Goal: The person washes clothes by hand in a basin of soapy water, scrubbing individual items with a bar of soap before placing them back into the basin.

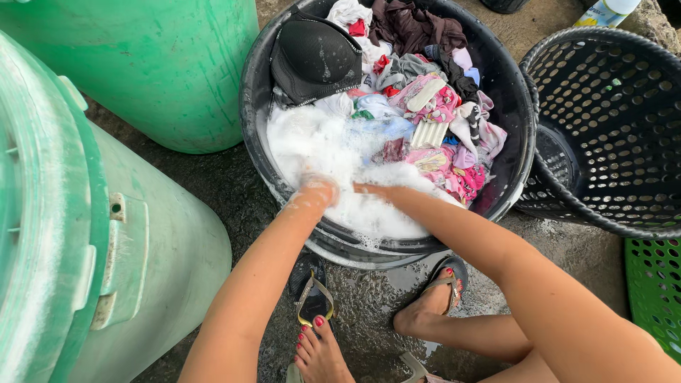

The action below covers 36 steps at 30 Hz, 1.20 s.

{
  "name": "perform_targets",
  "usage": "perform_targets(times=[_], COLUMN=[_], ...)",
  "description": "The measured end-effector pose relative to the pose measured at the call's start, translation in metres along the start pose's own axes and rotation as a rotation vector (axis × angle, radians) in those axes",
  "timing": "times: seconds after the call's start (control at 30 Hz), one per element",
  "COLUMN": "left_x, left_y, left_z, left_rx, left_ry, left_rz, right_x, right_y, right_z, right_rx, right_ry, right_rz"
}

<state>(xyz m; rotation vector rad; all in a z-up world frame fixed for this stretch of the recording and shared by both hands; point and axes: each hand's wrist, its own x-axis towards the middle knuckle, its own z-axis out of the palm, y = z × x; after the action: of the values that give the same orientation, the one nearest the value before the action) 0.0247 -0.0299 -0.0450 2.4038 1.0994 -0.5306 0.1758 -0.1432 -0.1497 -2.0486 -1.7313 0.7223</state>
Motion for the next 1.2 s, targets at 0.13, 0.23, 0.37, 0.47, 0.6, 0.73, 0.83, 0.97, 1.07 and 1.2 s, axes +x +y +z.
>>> perform_targets(times=[0.13, 0.23, 0.37, 0.47, 0.6, 0.73, 0.83, 0.97, 1.07, 1.2], left_x=[0.001, 0.004, 0.009, -0.003, 0.001, 0.024, 0.014, -0.040, -0.065, -0.080], left_y=[-0.011, -0.017, -0.018, -0.033, -0.038, -0.014, -0.013, -0.054, -0.039, -0.020], left_z=[-0.019, -0.035, -0.038, -0.006, 0.023, 0.000, -0.031, -0.085, -0.121, -0.146], left_rx=[-0.451, -1.175, -1.712, -1.854, -2.165, -2.880, -1.910, -1.745, -1.652, -1.609], left_ry=[0.151, 0.182, -0.020, -0.059, -0.067, -0.456, -0.029, -0.154, -0.210, -0.319], left_rz=[0.039, 0.075, 0.290, 0.624, 0.789, -0.274, 0.302, 0.651, 0.761, 0.910], right_x=[0.021, 0.029, -0.003, -0.022, 0.018, 0.064, 0.052, 0.002, -0.028, -0.027], right_y=[-0.013, -0.065, -0.180, -0.258, -0.215, -0.113, -0.065, -0.021, -0.036, -0.077], right_z=[-0.034, -0.058, -0.066, -0.039, -0.041, -0.073, -0.076, -0.111, -0.141, -0.128], right_rx=[0.205, 0.351, 0.450, 0.513, 0.054, 0.084, 0.476, 0.867, 0.811, 0.673], right_ry=[0.343, 0.557, 0.716, 0.758, 0.860, 0.843, 0.832, 0.655, 0.411, 0.180], right_rz=[0.274, 0.402, -0.109, -0.434, -0.334, 0.025, 0.199, 0.025, 0.020, -0.166])
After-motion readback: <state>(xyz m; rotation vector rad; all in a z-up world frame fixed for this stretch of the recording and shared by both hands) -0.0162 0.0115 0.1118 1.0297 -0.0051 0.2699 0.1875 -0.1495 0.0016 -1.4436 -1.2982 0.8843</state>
